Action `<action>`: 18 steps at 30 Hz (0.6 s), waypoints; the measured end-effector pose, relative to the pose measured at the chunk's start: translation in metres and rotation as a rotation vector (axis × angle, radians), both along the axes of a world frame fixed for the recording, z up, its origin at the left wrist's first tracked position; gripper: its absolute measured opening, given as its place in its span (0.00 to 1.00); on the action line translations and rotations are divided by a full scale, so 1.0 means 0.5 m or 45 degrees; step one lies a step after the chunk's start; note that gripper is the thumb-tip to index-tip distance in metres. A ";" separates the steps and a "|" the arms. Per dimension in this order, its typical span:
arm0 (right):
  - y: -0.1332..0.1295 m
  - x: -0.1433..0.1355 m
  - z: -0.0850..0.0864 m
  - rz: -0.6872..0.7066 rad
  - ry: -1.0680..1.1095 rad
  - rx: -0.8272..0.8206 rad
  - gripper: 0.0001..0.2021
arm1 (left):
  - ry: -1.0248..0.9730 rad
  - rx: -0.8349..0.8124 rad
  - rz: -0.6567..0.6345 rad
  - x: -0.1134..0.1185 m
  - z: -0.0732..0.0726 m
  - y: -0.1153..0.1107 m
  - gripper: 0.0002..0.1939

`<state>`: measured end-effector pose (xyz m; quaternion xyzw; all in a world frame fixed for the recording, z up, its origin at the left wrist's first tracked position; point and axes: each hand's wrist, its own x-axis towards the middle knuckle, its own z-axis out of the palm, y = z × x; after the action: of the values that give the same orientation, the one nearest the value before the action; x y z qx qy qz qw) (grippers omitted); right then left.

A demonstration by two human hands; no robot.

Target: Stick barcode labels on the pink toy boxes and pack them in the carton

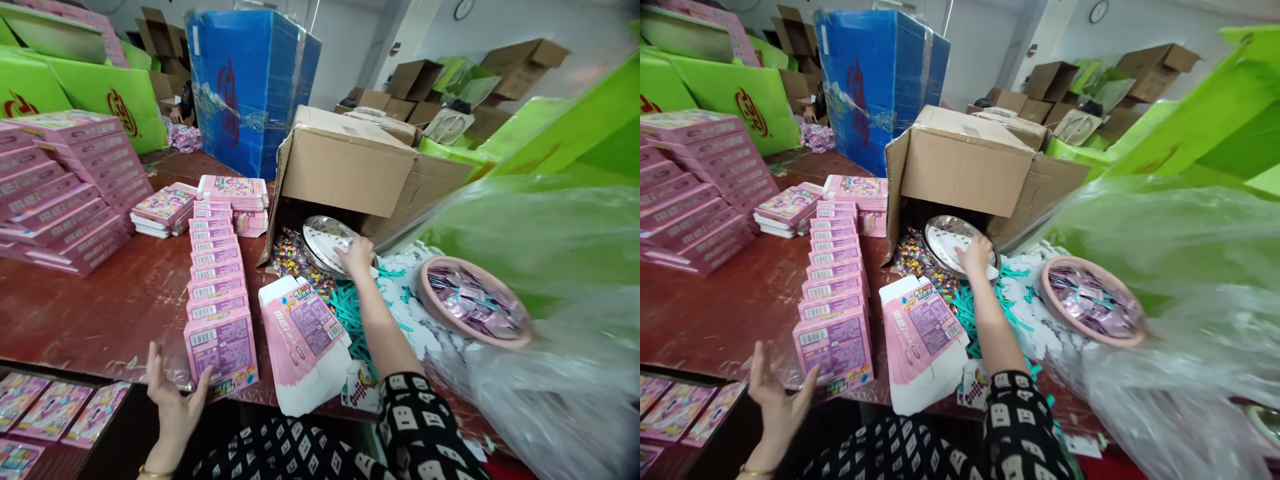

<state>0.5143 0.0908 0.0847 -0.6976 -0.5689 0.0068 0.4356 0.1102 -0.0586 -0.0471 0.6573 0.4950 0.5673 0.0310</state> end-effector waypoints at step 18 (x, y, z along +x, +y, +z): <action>-0.351 -0.296 -0.012 0.757 0.000 0.003 0.26 | -1.554 -0.811 -0.407 0.201 0.183 0.001 0.24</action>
<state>0.3665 -0.0849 0.0788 -0.4999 -0.7482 0.1334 0.4154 0.2105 -0.0579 0.0442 0.2454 0.4288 0.6505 0.5768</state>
